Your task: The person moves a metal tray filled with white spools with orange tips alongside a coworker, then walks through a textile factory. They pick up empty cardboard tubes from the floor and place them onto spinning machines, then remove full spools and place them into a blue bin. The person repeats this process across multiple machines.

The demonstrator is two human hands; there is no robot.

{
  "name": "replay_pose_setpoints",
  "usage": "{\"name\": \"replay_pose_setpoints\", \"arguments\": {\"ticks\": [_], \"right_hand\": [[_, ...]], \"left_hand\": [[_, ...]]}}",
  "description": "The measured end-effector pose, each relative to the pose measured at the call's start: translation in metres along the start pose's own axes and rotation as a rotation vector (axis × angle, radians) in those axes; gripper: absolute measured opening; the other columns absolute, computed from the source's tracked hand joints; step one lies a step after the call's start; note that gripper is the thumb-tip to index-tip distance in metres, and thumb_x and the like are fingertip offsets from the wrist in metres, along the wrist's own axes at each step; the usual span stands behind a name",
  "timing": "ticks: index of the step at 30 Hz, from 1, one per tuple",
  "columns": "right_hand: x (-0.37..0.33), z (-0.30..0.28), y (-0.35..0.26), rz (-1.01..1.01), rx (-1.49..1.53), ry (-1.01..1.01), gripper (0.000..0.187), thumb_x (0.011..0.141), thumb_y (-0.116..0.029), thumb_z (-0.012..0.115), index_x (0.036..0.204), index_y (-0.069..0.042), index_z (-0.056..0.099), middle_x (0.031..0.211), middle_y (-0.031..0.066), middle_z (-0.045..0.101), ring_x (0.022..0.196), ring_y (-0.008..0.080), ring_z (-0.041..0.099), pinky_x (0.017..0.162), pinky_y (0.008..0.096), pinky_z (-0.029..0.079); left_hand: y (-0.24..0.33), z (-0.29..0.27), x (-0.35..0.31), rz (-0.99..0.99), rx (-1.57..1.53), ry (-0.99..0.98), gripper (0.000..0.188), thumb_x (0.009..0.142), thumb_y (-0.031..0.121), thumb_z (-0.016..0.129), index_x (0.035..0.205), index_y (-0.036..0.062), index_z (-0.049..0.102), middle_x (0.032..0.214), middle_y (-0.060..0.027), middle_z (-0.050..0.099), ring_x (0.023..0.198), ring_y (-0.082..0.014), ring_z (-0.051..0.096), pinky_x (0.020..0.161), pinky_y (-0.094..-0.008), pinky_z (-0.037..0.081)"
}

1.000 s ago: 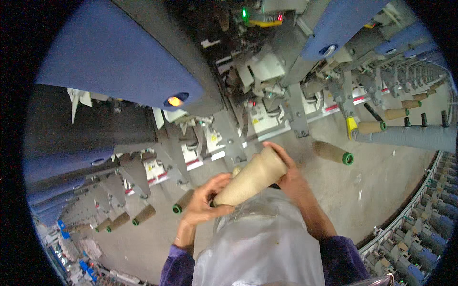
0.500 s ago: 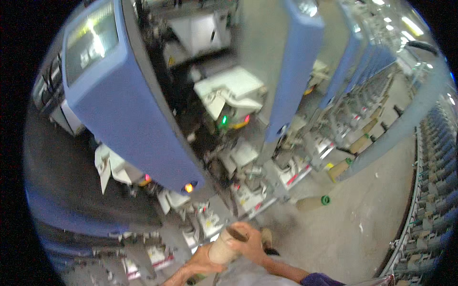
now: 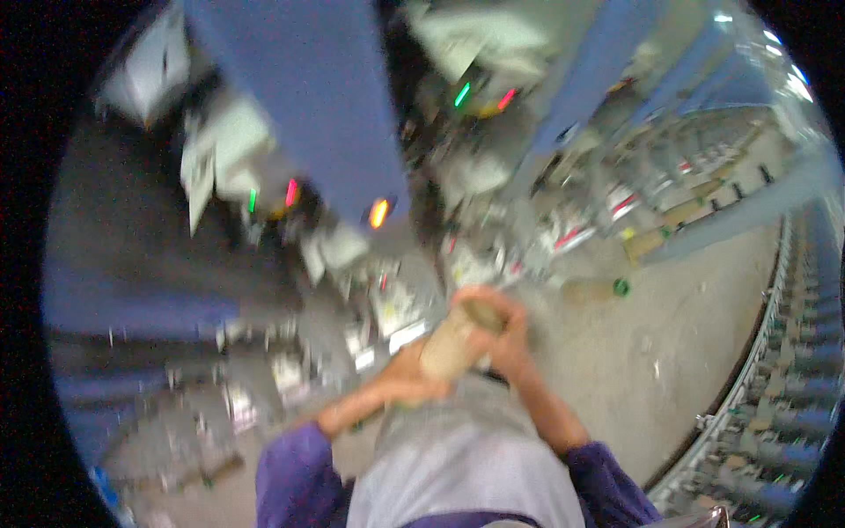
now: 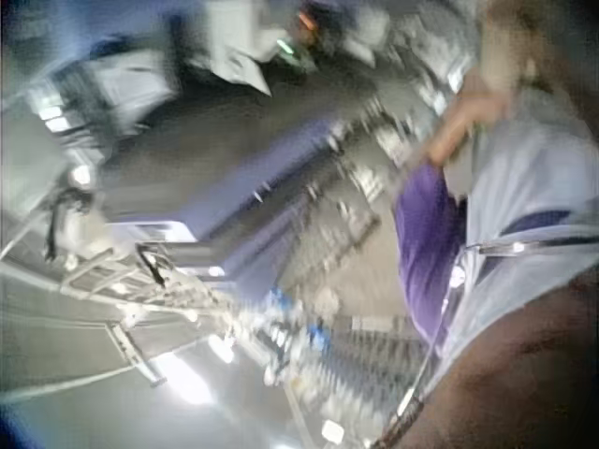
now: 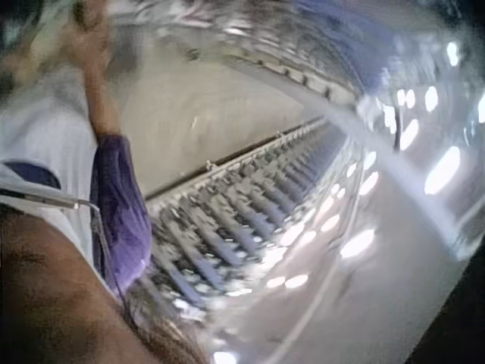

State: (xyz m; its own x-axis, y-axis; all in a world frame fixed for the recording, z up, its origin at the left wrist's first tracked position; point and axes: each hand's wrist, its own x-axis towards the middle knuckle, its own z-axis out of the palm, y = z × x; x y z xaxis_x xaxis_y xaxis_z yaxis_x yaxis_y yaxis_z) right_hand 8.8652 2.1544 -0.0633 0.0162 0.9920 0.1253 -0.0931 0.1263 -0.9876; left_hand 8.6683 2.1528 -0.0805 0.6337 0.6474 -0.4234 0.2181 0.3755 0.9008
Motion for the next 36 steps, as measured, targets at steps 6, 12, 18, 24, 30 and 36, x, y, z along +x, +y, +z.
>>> {"name": "replay_pose_setpoints", "arguments": {"ticks": [6,12,18,24,30,36], "right_hand": [[-0.007,-0.054,0.011,0.04,-0.169,0.47,0.03,0.072,-0.005,0.067,0.102,-0.002,0.063,0.103,0.0062,0.062,0.095,0.0154,0.058,0.087,0.0287,0.045],[-0.062,-0.12,0.014,0.767,0.36,0.442,0.047,0.08,-0.029,0.06,0.116,0.0,0.052,0.107,0.0176,0.057,0.086,0.0302,0.061,0.076,0.042,0.053],[-0.111,-0.083,0.161,1.056,1.012,0.399,0.051,0.077,-0.029,0.069,0.114,-0.002,0.047,0.11,0.0181,0.055,0.093,0.0332,0.058,0.075,0.0481,0.054],[-0.121,-0.073,0.268,0.237,-0.55,-0.057,0.057,0.076,-0.043,0.069,0.113,-0.003,0.051,0.114,0.0152,0.055,0.103,0.0285,0.054,0.087,0.0409,0.047],[-0.119,-0.099,0.222,0.445,-0.322,0.245,0.041,0.083,-0.032,0.064,0.108,-0.001,0.055,0.096,0.0109,0.057,0.09,0.0245,0.054,0.074,0.0381,0.046],[0.017,-0.007,0.065,0.22,0.191,0.063,0.026,0.088,-0.02,0.059,0.108,-0.004,0.058,0.098,0.0051,0.061,0.082,0.0115,0.058,0.071,0.0249,0.045]], "left_hand": [[-0.024,-0.001,0.012,0.203,0.889,0.395,0.06,0.059,0.026,0.075,0.107,0.0086,0.045,0.083,-0.0204,0.063,0.075,-0.038,0.063,0.064,-0.0464,0.051],[-0.01,-0.086,-0.029,0.062,0.694,0.712,0.068,0.062,0.039,0.083,0.112,0.0046,0.053,0.098,-0.0125,0.065,0.086,-0.0225,0.064,0.075,-0.0348,0.051],[-0.007,-0.201,0.016,0.128,0.755,0.824,0.071,0.057,0.032,0.085,0.113,0.0009,0.054,0.104,-0.0136,0.062,0.091,-0.0214,0.061,0.079,-0.032,0.048],[0.003,-0.146,-0.01,0.311,0.563,1.046,0.087,0.055,0.031,0.085,0.123,-0.0025,0.044,0.105,-0.015,0.06,0.092,-0.0252,0.06,0.082,-0.0341,0.049],[0.008,-0.034,-0.086,0.144,0.189,0.905,0.054,0.053,0.017,0.083,0.1,0.0001,0.062,0.092,-0.0076,0.066,0.082,-0.0161,0.063,0.075,-0.0298,0.05],[0.007,-0.003,-0.078,0.152,0.091,0.94,0.068,0.052,0.02,0.086,0.11,-0.0015,0.057,0.101,-0.011,0.065,0.091,-0.0172,0.062,0.081,-0.0312,0.049]]}}
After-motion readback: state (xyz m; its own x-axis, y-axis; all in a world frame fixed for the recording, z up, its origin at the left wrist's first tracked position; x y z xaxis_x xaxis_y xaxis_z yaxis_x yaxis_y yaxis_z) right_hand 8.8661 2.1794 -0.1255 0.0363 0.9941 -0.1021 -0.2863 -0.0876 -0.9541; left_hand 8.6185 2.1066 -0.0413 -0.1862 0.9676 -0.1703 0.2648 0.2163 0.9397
